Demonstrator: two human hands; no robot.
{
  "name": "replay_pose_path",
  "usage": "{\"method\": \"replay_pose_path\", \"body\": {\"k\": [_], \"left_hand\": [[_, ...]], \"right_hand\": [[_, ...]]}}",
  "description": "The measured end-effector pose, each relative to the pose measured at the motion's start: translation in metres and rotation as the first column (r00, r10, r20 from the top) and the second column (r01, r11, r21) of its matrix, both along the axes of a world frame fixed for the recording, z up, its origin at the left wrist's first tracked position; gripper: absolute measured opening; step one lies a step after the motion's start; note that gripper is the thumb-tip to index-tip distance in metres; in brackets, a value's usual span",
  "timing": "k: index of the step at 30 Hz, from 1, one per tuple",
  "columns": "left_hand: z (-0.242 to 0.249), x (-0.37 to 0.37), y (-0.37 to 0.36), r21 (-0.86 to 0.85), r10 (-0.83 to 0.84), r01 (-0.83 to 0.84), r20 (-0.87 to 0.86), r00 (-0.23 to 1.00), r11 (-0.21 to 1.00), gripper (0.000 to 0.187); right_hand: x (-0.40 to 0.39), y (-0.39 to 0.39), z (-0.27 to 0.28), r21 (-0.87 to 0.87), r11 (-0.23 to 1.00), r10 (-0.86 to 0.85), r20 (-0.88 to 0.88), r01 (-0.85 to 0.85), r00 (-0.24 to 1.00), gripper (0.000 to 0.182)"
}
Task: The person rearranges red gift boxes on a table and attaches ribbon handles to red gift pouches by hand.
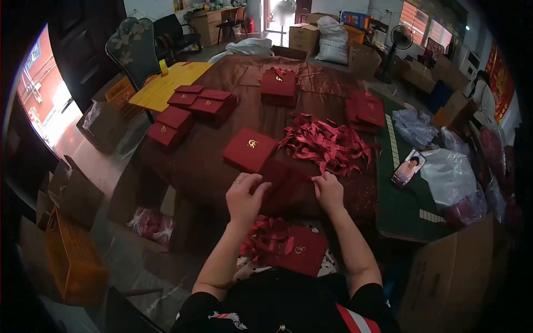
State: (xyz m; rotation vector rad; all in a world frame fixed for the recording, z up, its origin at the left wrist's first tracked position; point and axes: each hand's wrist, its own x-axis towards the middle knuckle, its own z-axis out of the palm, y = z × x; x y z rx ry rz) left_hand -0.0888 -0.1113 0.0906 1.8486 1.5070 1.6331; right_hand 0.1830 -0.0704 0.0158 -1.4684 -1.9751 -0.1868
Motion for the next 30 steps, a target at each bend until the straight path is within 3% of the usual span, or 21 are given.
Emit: {"method": "replay_pose_path", "body": {"k": [1,4,6,8,9,10,12,13,15,16,20,22,23,24,26,27,30], "left_hand": [[0.003,-0.005,-0.001,0.041,0.019,-0.021,0.043,0.999,0.999,0.021],[0.006,-0.016,-0.004,-0.204,-0.011,0.098,0.390,0.921,0.974,0.020],[0.002,-0.018,-0.013,-0.204,-0.051,0.160,0.456,0.889,0.966,0.022],[-0.023,-0.029,-0.012,-0.258,0.001,0.157,0.523,0.852,0.953,0.023],[-0.038,-0.033,-0.013,-0.204,-0.037,0.189,0.579,0.815,0.961,0.025],[-0.035,-0.036,-0.020,-0.201,-0.045,0.192,0.572,0.819,0.961,0.025],[-0.026,-0.045,-0.033,-0.232,0.038,0.085,0.480,0.876,0.969,0.024],[-0.031,-0.052,-0.036,-0.202,-0.009,0.147,0.561,0.827,0.968,0.025],[-0.035,-0.067,-0.042,-0.199,0.011,0.107,0.516,0.857,0.974,0.025],[-0.034,-0.071,-0.043,-0.196,0.030,0.074,0.478,0.878,0.978,0.025],[-0.031,-0.073,-0.051,-0.159,-0.015,0.103,0.477,0.879,0.982,0.024],[-0.047,-0.078,-0.049,-0.216,0.062,0.045,0.462,0.885,0.975,0.028],[-0.053,-0.077,-0.048,-0.212,0.052,0.054,0.464,0.884,0.976,0.028],[-0.058,-0.076,-0.048,-0.186,0.022,0.082,0.497,0.867,0.979,0.031],[-0.061,-0.074,-0.048,-0.159,-0.012,0.114,0.534,0.846,0.981,0.033],[-0.061,-0.074,-0.049,-0.177,0.012,0.093,0.514,0.858,0.980,0.035],[-0.059,-0.070,-0.049,-0.214,0.018,0.108,0.516,0.856,0.971,0.037]], "right_hand": [[0.004,-0.011,0.002,-0.046,0.997,-0.063,-0.021,0.062,0.998,0.009],[0.020,-0.039,0.004,-0.088,0.987,-0.133,-0.007,0.132,0.991,0.010],[0.020,-0.047,0.013,-0.079,0.989,-0.129,-0.007,0.128,0.992,0.009],[0.004,-0.043,0.032,0.015,1.000,0.028,-0.088,-0.027,0.996,0.012],[-0.004,-0.038,0.040,-0.041,0.997,0.068,-0.038,-0.069,0.997,0.019],[-0.013,-0.028,0.042,-0.035,0.997,0.062,-0.045,-0.064,0.997,0.019],[-0.034,-0.009,0.038,0.040,0.959,0.281,-0.017,-0.280,0.960,0.024],[-0.046,-0.003,0.032,0.047,0.959,0.281,-0.026,-0.280,0.959,0.024],[-0.068,0.015,0.017,-0.137,0.956,0.253,-0.073,-0.261,0.965,0.025],[-0.075,0.022,0.007,-0.170,0.956,0.242,-0.016,-0.241,0.970,0.026],[-0.079,0.037,-0.011,-0.156,0.947,0.281,-0.021,-0.281,0.959,0.016],[-0.082,0.020,0.013,-0.127,0.957,0.264,0.017,-0.260,0.964,0.010],[-0.082,0.011,0.026,-0.053,0.948,0.309,-0.103,-0.315,0.946,0.010],[-0.084,0.001,0.041,-0.052,0.950,0.301,-0.100,-0.307,0.948,0.010],[-0.090,-0.024,0.075,0.102,0.945,0.324,-0.410,-0.310,0.853,0.011],[-0.093,-0.042,0.097,0.072,0.933,0.341,-0.492,-0.353,0.801,0.012],[-0.100,-0.083,0.131,0.098,0.859,0.470,-0.541,-0.503,0.697,0.017]]}}
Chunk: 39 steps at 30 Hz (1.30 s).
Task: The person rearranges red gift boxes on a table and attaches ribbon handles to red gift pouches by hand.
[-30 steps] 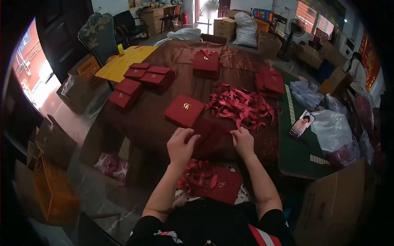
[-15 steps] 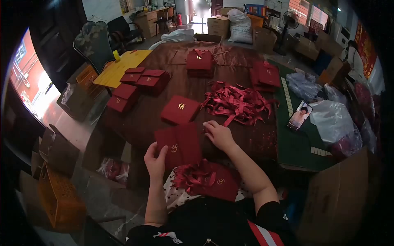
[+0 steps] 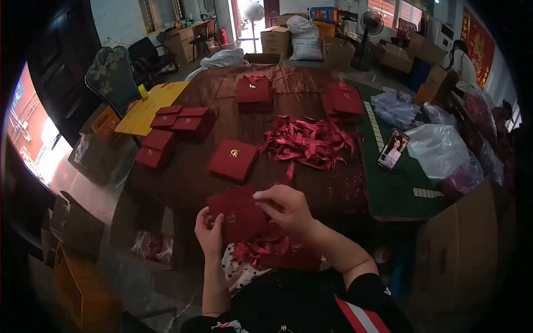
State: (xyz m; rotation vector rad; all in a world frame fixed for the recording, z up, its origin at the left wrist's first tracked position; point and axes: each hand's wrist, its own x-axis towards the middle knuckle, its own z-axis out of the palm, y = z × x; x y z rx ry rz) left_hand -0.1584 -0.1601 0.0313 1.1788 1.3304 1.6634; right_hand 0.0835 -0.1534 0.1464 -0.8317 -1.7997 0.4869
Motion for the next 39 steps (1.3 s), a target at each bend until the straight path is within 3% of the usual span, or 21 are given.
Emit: {"method": "replay_pose_path", "body": {"k": [1,3,6,8,10,11,13,14,17,18,22,28,31,33,39], "left_hand": [[0.006,0.003,0.001,-0.016,-0.031,0.031,0.029,0.999,0.999,0.037],[0.011,0.016,-0.003,-0.051,-0.085,0.088,0.073,0.994,0.995,0.040],[0.010,0.038,0.003,-0.034,-0.185,0.191,0.131,0.974,0.981,0.040],[0.016,0.059,0.012,-0.005,-0.279,0.285,0.186,0.942,0.958,0.039],[0.015,0.076,0.023,-0.053,-0.307,0.313,0.089,0.947,0.948,0.039],[0.018,0.088,0.026,-0.023,-0.346,0.357,0.195,0.918,0.934,0.039],[0.013,0.101,0.036,0.000,-0.261,0.263,-0.104,0.960,0.965,0.038],[0.012,0.108,0.039,-0.014,-0.246,0.248,-0.172,0.954,0.969,0.040],[-0.012,0.124,0.051,0.048,-0.213,0.224,-0.176,0.961,0.973,0.041],[-0.003,0.123,0.047,0.047,-0.220,0.239,-0.256,0.941,0.970,0.039],[-0.009,0.124,0.048,0.024,-0.213,0.230,-0.298,0.931,0.973,0.035],[-0.007,0.127,0.040,-0.087,-0.203,0.190,-0.184,0.962,0.978,0.030],[-0.016,0.130,0.042,-0.001,-0.153,0.157,-0.208,0.966,0.988,0.030],[-0.018,0.131,0.041,0.155,-0.064,0.108,-0.265,0.962,0.982,0.027],[-0.012,0.135,0.031,0.181,-0.032,0.105,-0.366,0.930,0.978,0.028]], "right_hand": [[-0.001,-0.005,-0.004,0.001,1.000,-0.002,-0.003,0.002,1.000,0.017],[-0.003,-0.011,-0.008,0.034,0.996,0.090,-0.196,-0.085,0.977,0.017],[0.019,-0.026,0.005,-0.099,0.994,0.022,-0.251,-0.048,0.968,0.014],[0.035,-0.027,0.008,-0.016,0.992,-0.125,-0.210,0.124,0.970,0.010],[0.050,-0.019,0.006,0.108,0.953,-0.272,-0.108,0.283,0.956,0.007],[0.053,-0.015,0.000,0.102,0.958,-0.260,-0.095,0.269,0.961,0.007],[0.056,-0.003,-0.014,0.100,0.913,-0.401,0.055,0.395,0.914,0.007],[0.058,0.002,-0.025,0.075,0.912,-0.410,0.113,0.404,0.905,0.008],[0.050,0.020,-0.055,0.114,0.908,-0.419,0.193,0.404,0.887,0.008],[0.046,0.025,-0.063,0.166,0.893,-0.447,0.237,0.418,0.862,0.008],[0.034,0.038,-0.082,0.228,0.882,-0.464,0.268,0.413,0.844,0.008],[0.031,0.038,-0.088,0.270,0.890,-0.445,0.338,0.368,0.829,0.008],[0.032,0.036,-0.088,0.276,0.899,-0.428,0.379,0.341,0.820,0.008],[0.032,0.034,-0.087,0.257,0.906,-0.414,0.382,0.335,0.826,0.008],[0.025,0.034,-0.087,0.252,0.910,-0.404,0.354,0.329,0.844,0.011]]}}
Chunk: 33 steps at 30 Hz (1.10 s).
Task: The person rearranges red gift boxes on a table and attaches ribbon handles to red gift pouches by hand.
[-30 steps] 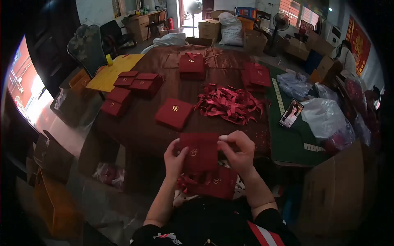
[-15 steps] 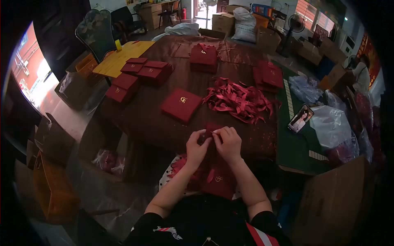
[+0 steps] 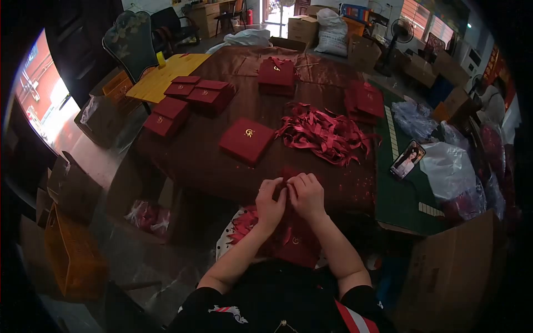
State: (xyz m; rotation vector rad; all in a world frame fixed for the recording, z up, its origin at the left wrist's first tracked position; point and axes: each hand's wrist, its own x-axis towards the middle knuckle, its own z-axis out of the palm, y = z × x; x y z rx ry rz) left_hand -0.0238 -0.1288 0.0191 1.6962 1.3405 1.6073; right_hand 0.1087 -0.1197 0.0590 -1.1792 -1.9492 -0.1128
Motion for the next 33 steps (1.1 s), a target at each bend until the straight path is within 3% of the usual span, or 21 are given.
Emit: {"method": "replay_pose_path", "body": {"k": [4,6,7,8,10,11,13,15,17,18,20,21,23,24,25,27,29,31,32,33], "left_hand": [[-0.008,0.001,-0.001,0.045,0.023,-0.019,-0.082,0.996,0.999,0.030],[-0.010,-0.004,0.009,-0.074,-0.165,0.176,0.136,0.977,0.982,0.034],[-0.006,-0.010,0.013,-0.143,-0.241,0.260,0.140,0.960,0.955,0.035],[-0.019,-0.016,0.025,-0.169,-0.293,0.324,0.181,0.939,0.931,0.032],[-0.003,-0.019,0.034,-0.336,-0.333,0.509,0.462,0.822,0.792,0.027],[0.003,-0.019,0.038,-0.330,-0.355,0.527,0.459,0.815,0.783,0.027],[0.015,-0.018,0.044,-0.458,-0.337,0.468,0.341,0.878,0.756,0.023],[0.021,-0.016,0.048,-0.436,-0.332,0.471,0.358,0.873,0.767,0.020],[0.014,-0.014,0.059,-0.314,-0.401,0.421,0.129,0.907,0.851,0.016],[0.016,-0.012,0.063,-0.317,-0.397,0.418,0.130,0.909,0.852,0.016],[0.017,-0.007,0.072,-0.164,-0.359,0.324,-0.272,0.893,0.932,0.013],[0.013,-0.002,0.075,-0.174,-0.338,0.297,-0.291,0.895,0.939,0.010],[0.007,0.003,0.082,-0.107,-0.304,0.285,-0.403,0.864,0.953,0.011],[0.006,0.004,0.085,-0.146,-0.287,0.249,-0.579,0.763,0.957,0.012],[0.006,0.003,0.086,-0.153,-0.273,0.227,-0.580,0.768,0.962,0.012],[0.001,0.000,0.087,-0.084,-0.175,0.179,-0.792,0.585,0.980,0.012],[-0.007,-0.006,0.089,-0.068,-0.123,0.119,-0.824,0.552,0.991,0.010],[0.008,-0.024,0.075,-0.014,-0.011,0.000,-0.805,0.593,1.000,0.009],[0.022,-0.034,0.061,-0.102,-0.067,-0.016,-0.751,0.657,0.995,0.010],[0.016,-0.046,0.058,-0.083,-0.024,-0.050,-0.713,0.700,0.995,0.012]], "right_hand": [[0.000,0.003,-0.010,-0.036,0.999,-0.015,0.027,0.016,1.000,0.011],[0.011,0.007,-0.015,-0.175,0.985,-0.027,-0.149,0.001,0.989,0.008],[0.015,0.009,-0.017,-0.194,0.981,-0.040,-0.235,-0.007,0.971,0.008],[0.019,0.008,-0.015,-0.219,0.976,-0.055,-0.267,-0.005,0.962,0.008],[0.026,0.010,-0.017,-0.241,0.970,-0.063,-0.357,-0.027,0.932,0.008],[0.027,0.011,-0.020,-0.233,0.972,-0.081,-0.358,-0.005,0.930,0.008],[0.028,0.014,-0.024,-0.275,0.961,-0.109,-0.390,-0.003,0.915,0.011],[0.032,0.020,-0.028,-0.311,0.949,-0.095,-0.410,-0.041,0.907,0.013],[0.039,0.026,-0.032,-0.351,0.933,-0.080,-0.428,-0.084,0.900,0.014],[0.041,0.029,-0.033,-0.364,0.925,-0.070,-0.444,-0.108,0.893,0.015],[0.048,0.034,-0.034,-0.394,0.910,-0.065,-0.441,-0.127,0.895,0.017],[0.052,0.036,-0.036,-0.418,0.900,-0.082,-0.431,-0.119,0.898,0.018],[0.057,0.041,-0.036,-0.474,0.874,-0.108,-0.401,-0.105,0.910,0.022],[0.058,0.040,-0.035,-0.430,0.903,-0.119,-0.282,-0.014,0.952,0.024],[0.059,0.039,-0.034,-0.372,0.926,-0.137,-0.160,0.069,0.978,0.027],[0.062,0.043,-0.038,-0.327,0.941,-0.124,-0.090,0.088,0.988,0.029],[0.063,0.047,-0.038,-0.262,0.961,-0.110,-0.065,0.090,0.992,0.027],[0.064,0.048,-0.034,-0.246,0.962,-0.128,-0.013,0.121,0.992,0.027],[0.064,0.046,-0.031,-0.269,0.956,-0.123,-0.014,0.115,0.992,0.026],[0.063,0.046,-0.032,-0.273,0.955,-0.121,-0.017,0.112,0.992,0.026]]}}
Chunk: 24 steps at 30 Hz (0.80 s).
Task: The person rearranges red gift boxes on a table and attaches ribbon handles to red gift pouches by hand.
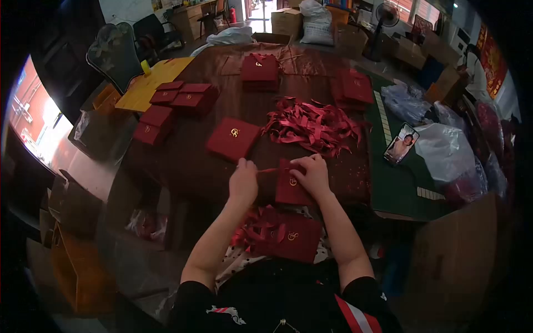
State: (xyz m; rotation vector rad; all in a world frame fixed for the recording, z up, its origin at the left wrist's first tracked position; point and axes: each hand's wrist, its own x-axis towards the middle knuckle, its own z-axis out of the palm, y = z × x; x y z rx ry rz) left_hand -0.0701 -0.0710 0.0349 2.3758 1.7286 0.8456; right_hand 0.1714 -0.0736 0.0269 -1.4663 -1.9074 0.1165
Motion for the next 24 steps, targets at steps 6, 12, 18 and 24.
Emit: {"method": "replay_pose_path", "body": {"k": [6,12,18,24], "left_hand": [[0.004,-0.001,-0.028,0.062,0.198,-0.217,0.230,0.953,0.974,0.032],[-0.026,0.041,-0.042,0.095,-0.288,0.284,0.026,0.957,0.954,0.044],[-0.019,0.040,-0.039,0.083,-0.296,0.292,0.037,0.954,0.953,0.045],[-0.016,0.041,-0.040,-0.077,-0.271,0.267,-0.043,0.962,0.960,0.045]], "right_hand": [[-0.004,0.004,-0.006,-0.064,0.997,-0.037,0.043,0.039,0.998,0.027],[0.033,-0.012,0.021,0.157,0.984,-0.062,-0.163,0.088,0.985,0.026],[0.095,-0.065,0.026,0.037,0.914,-0.404,-0.018,0.404,0.915,0.023],[0.100,-0.067,-0.008,-0.091,0.859,-0.496,0.096,0.503,0.863,0.018]]}}
